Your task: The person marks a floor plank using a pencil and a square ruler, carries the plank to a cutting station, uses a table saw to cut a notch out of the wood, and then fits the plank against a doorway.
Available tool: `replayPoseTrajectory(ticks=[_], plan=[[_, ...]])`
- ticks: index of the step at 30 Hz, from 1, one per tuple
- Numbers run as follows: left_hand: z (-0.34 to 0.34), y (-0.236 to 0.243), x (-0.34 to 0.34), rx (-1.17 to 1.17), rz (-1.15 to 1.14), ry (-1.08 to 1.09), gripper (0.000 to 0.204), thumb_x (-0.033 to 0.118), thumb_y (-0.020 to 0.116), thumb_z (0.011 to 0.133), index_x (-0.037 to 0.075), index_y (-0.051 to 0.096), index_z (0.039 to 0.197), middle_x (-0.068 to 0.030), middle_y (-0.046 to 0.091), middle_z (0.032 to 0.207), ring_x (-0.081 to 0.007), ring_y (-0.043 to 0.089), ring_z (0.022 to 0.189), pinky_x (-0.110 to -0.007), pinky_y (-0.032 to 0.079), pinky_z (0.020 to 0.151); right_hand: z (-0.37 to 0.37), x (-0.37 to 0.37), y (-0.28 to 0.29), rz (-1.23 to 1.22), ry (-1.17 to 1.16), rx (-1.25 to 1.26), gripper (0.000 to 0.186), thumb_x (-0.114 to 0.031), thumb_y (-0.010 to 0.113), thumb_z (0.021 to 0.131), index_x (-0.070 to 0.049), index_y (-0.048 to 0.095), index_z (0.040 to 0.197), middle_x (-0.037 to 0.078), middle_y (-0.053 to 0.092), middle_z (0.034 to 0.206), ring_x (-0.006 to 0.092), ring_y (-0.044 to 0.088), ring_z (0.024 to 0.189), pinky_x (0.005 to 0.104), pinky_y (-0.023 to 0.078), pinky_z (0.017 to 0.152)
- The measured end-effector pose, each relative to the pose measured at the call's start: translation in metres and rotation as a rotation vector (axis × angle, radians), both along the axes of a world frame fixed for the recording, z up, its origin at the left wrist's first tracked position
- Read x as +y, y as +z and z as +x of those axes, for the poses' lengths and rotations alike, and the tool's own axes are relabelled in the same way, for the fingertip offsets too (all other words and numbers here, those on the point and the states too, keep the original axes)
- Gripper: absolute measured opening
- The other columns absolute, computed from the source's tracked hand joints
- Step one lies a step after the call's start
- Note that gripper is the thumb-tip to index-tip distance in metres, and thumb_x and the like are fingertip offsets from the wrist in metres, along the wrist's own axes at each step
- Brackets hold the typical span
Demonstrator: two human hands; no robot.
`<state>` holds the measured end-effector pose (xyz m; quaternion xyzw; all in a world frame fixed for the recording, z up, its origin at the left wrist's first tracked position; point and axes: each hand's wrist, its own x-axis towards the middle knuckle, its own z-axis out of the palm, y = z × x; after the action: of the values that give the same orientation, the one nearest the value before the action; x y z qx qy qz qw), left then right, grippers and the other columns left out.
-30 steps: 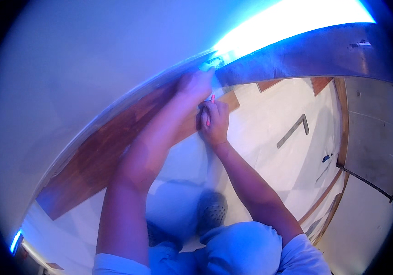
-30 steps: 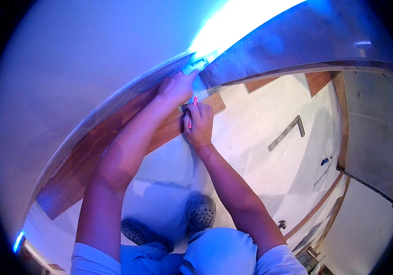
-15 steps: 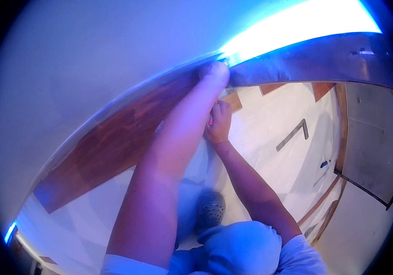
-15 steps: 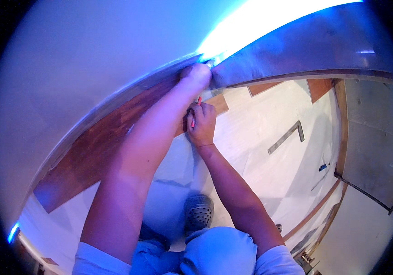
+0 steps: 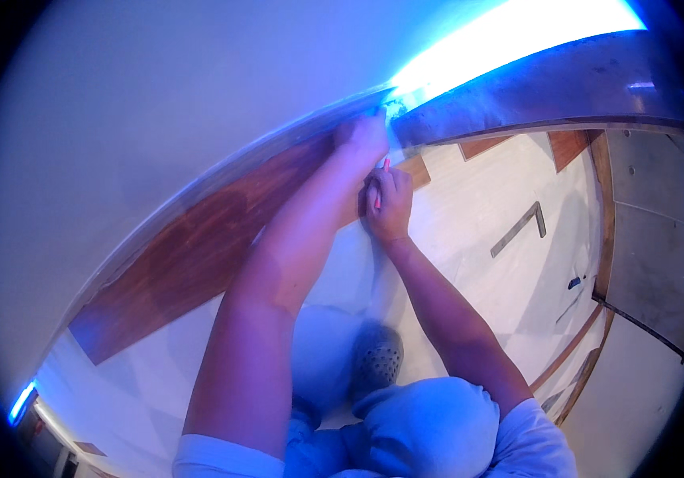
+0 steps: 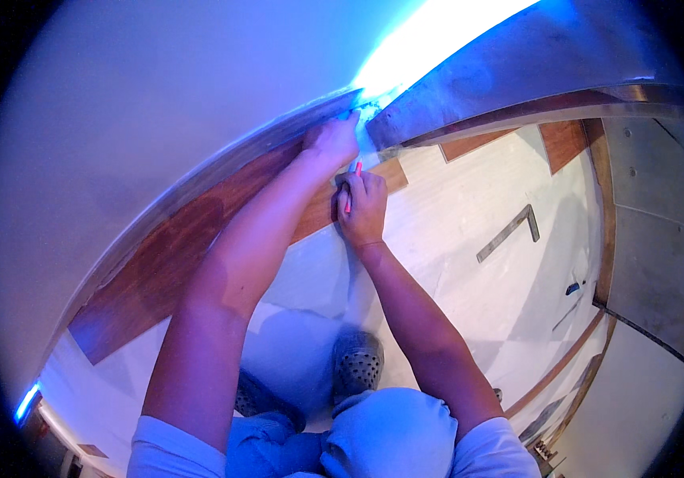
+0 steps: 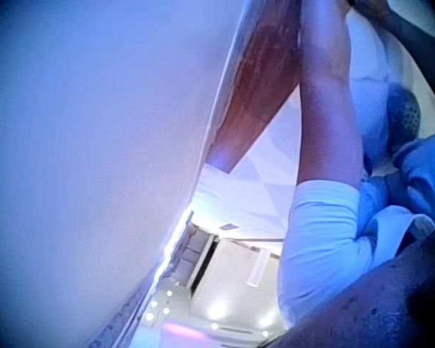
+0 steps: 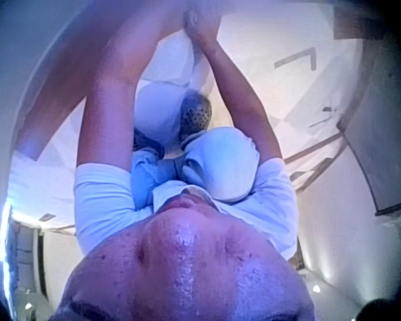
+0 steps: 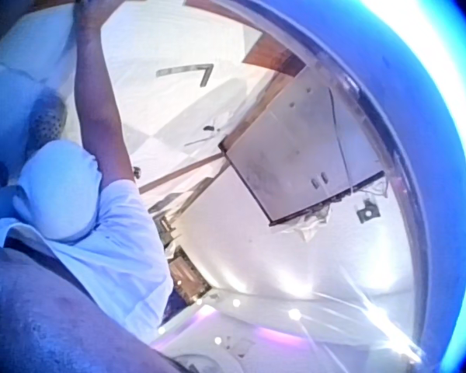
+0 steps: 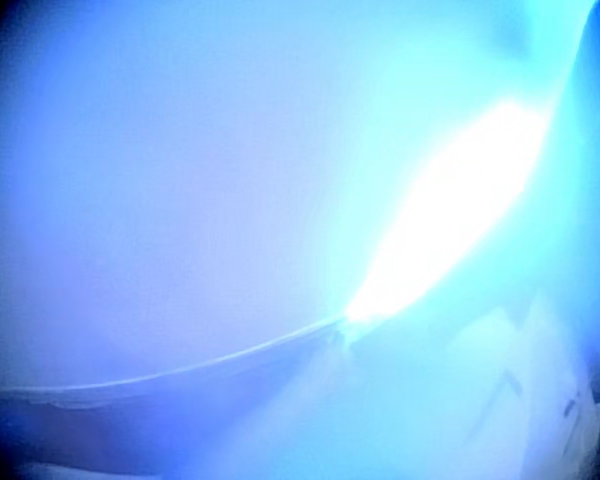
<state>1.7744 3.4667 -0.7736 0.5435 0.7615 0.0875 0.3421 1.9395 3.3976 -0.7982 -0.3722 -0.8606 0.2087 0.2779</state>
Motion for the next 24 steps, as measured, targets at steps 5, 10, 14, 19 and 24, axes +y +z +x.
replayPoseTrajectory(ticks=[5,10,14,19,24], plan=[[-0.002,-0.002,-0.01,0.014,-0.058,0.07,0.065,0.016,0.052,0.093,0.018,0.039,0.156,-0.0278,0.066,0.129,-0.0431,0.067,0.115,-0.056,0.053,0.098,0.001,-0.001,0.0,0.024,-0.027,0.022,0.028,-0.004,0.066,0.081,-0.007,0.063,0.109,0.016,0.06,0.102,0.0375,0.055,0.102,0.0479,0.044,0.091],[-0.015,0.014,-0.026,-0.009,-0.005,-0.084,0.053,0.021,0.049,0.098,0.016,0.046,0.15,-0.0218,0.066,0.132,-0.0428,0.066,0.116,-0.053,0.053,0.098,0.005,0.0,-0.001,0.038,-0.032,0.031,0.028,-0.005,0.066,0.081,-0.007,0.063,0.109,0.016,0.061,0.101,0.0374,0.056,0.1,0.0475,0.045,0.09],[-0.068,0.018,-0.123,0.086,0.247,-0.217,0.029,0.034,0.061,0.099,0.008,0.071,0.108,-0.0209,0.072,0.101,-0.0424,0.069,0.099,-0.053,0.053,0.085,-0.013,-0.006,0.003,0.041,0.001,0.115,0.026,-0.005,0.066,0.082,-0.007,0.064,0.108,0.015,0.061,0.101,0.0368,0.057,0.099,0.0469,0.046,0.089],[-0.08,0.079,-0.268,0.073,-0.18,-0.141,0.029,0.032,0.063,0.099,0.005,0.07,0.094,-0.0206,0.071,0.095,-0.0409,0.068,0.089,-0.052,0.053,0.077,0.007,-0.002,0.001,0.06,-0.072,0.069,0.02,-0.009,0.066,0.088,-0.006,0.065,0.108,0.014,0.063,0.099,0.0362,0.058,0.098,0.0468,0.047,0.088],[-0.086,0.048,-0.438,-0.194,-0.241,0.52,0.023,0.021,0.062,0.1,0.0,0.067,0.093,-0.0156,0.071,0.085,-0.0244,0.07,0.072,-0.039,0.056,0.069,-0.004,-0.005,0.004,-0.051,-0.113,0.18,0.022,-0.019,0.063,0.097,-0.005,0.068,0.112,0.016,0.066,0.101,0.0356,0.06,0.101,0.0451,0.047,0.09]])
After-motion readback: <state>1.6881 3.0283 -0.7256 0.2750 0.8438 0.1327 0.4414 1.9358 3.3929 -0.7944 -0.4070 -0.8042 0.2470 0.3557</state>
